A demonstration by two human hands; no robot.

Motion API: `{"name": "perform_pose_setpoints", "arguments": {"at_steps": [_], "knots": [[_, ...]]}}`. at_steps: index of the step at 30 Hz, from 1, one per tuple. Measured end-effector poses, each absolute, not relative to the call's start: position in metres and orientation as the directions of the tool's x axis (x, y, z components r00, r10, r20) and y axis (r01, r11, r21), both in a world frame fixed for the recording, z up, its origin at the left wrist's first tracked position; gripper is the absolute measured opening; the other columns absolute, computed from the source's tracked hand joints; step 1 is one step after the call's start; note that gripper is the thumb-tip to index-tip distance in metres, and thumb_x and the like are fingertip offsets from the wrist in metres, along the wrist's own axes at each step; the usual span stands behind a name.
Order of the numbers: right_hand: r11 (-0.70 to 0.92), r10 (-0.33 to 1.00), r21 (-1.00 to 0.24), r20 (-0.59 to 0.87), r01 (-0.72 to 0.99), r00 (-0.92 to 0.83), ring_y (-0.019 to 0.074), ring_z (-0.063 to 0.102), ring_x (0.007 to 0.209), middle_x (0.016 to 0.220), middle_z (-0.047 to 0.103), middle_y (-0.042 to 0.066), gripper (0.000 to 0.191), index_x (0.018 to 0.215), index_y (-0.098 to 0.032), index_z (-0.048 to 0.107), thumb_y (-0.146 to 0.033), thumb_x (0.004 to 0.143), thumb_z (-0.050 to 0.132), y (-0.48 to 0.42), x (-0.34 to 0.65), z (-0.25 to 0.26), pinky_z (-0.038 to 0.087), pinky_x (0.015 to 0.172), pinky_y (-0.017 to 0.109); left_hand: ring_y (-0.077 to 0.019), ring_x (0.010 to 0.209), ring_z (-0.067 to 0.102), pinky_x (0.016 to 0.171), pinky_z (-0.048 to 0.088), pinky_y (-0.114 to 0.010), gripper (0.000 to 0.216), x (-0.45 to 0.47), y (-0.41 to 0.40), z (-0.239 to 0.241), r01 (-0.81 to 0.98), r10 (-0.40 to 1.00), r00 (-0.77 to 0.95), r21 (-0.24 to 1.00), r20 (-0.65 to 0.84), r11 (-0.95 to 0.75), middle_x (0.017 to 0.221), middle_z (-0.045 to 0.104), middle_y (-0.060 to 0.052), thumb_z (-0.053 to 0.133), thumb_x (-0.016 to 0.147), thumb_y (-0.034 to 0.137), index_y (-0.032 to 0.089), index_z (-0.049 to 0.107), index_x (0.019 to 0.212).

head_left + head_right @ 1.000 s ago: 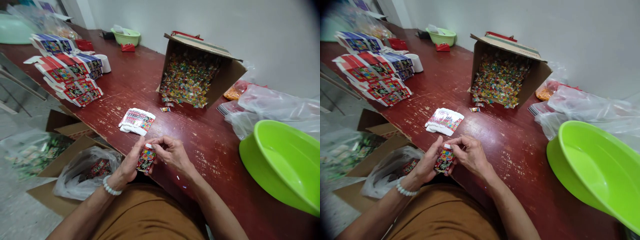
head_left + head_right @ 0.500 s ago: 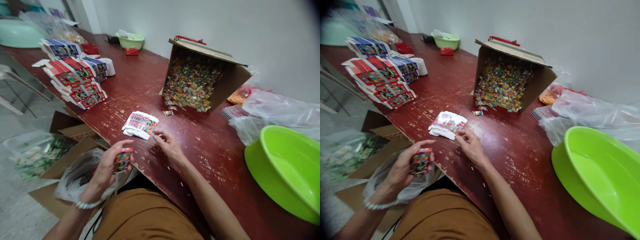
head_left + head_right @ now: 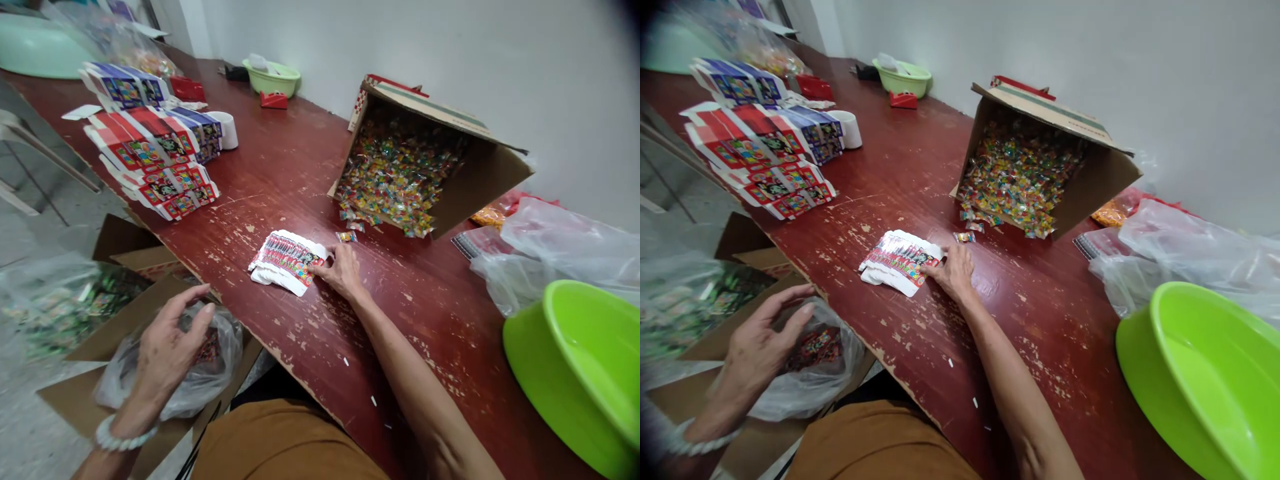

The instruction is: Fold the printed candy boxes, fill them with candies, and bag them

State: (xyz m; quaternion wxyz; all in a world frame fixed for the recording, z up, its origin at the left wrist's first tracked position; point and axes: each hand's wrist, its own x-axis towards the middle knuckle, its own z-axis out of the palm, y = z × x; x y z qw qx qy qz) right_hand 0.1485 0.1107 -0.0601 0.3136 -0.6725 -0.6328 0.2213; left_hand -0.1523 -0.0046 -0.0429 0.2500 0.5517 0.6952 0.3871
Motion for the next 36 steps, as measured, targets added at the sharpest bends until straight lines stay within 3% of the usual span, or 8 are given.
{"name": "perform_pose_setpoints", "arguments": {"at_steps": [3,6,9,11,15,30,34,36], "knots": [[-0.055,0.981,-0.923,0.022,0.381,0.195,0.0221,0.058,0.087,0.092,0.063,0.004,0.045,0.088,-0.02,0.058,-0.051,0.063,0.08,0.11,0.155,-0.059,0.046,0.08,0.036,-0.0294,0.119,0.059,0.113,0.036,-0.041,0.038,-0.114,0.009,-0.029,0.549,0.952,-0.202,0.832,0.229,-0.083,0.126,0.066,-0.007,0.064,0.085,0.041,0.025,0.065,0.119],[-0.056,0.992,-0.975,-0.03,0.215,0.123,0.0167,0.059,0.07,0.075,0.063,-0.001,0.044,0.084,-0.02,0.056,-0.059,0.069,0.071,0.098,0.161,-0.042,0.048,0.068,0.03,-0.0281,0.12,0.06,0.11,0.039,-0.037,0.042,-0.085,0.021,-0.013,0.343,0.98,-0.103,0.931,0.17,-0.125,0.126,0.067,-0.008,0.069,0.082,0.041,0.024,0.066,0.12],[-0.053,0.997,-0.998,-0.051,-0.045,-0.054,0.014,0.06,0.066,0.074,0.065,-0.002,0.044,0.083,-0.02,0.058,-0.053,0.065,0.082,0.073,0.162,-0.017,0.049,0.066,0.027,-0.029,0.115,0.063,0.098,0.049,-0.037,0.051,-0.065,0.026,0.001,-0.008,0.978,0.183,0.995,-0.097,0.1,0.123,0.07,-0.011,0.069,0.083,0.048,0.021,0.063,0.125],[-0.056,0.987,-0.984,-0.029,-0.17,-0.158,0.013,0.06,0.068,0.075,0.066,-0.002,0.041,0.083,-0.021,0.061,-0.047,0.064,0.086,0.055,0.159,-0.003,0.051,0.068,0.027,-0.0305,0.104,0.069,0.086,0.053,-0.037,0.055,-0.056,0.024,0.005,-0.147,0.826,0.507,0.92,-0.246,0.364,0.114,0.073,-0.014,0.071,0.08,0.053,0.018,0.063,0.122],[-0.065,0.971,-0.97,-0.008,-0.235,-0.239,0.0125,0.061,0.071,0.08,0.067,-0.002,0.035,0.085,-0.022,0.064,-0.044,0.068,0.086,0.03,0.153,0.009,0.052,0.072,0.027,-0.0296,0.082,0.074,0.076,0.055,-0.039,0.057,-0.042,0.01,-0.001,-0.203,0.55,0.803,0.764,-0.229,0.613,0.093,0.076,-0.015,0.08,0.072,0.051,0.013,0.067,0.112],[-0.019,0.974,-0.946,0.055,-0.324,-0.218,0.0129,0.064,0.075,0.093,0.071,0.001,0.043,0.104,-0.023,0.065,-0.05,0.074,0.081,-0.01,0.152,0.026,0.053,0.067,0.024,-0.0154,0.049,0.063,0.052,0.048,-0.025,0.023,-0.018,-0.018,0.018,-0.081,0.812,0.52,0.931,-0.265,0.356,0.06,0.068,-0.002,0.079,0.074,0.032,0.015,0.065,0.079],[-0.146,0.937,-0.952,-0.047,-0.268,-0.346,0.012,0.057,0.049,0.07,0.065,-0.002,0.037,0.092,-0.021,0.064,-0.053,0.077,0.076,-0.023,0.149,0.02,0.047,0.048,0.025,-0.0156,0.049,0.063,0.05,0.049,-0.026,0.034,-0.009,-0.021,0.013,-0.104,0.864,0.417,0.93,-0.282,0.354,0.061,0.067,-0.001,0.083,0.071,0.042,0.015,0.064,0.081],[-0.101,0.965,-0.975,-0.048,-0.198,-0.258,0.0108,0.051,0.045,0.06,0.058,-0.004,0.034,0.08,-0.019,0.063,-0.052,0.081,0.071,-0.026,0.15,0.016,0.042,0.046,0.024,-0.0158,0.057,0.065,0.056,0.052,-0.025,0.036,-0.008,-0.021,0.01,-0.087,0.865,0.426,0.939,-0.266,0.332,0.067,0.069,-0.003,0.082,0.072,0.043,0.014,0.066,0.084]]}}
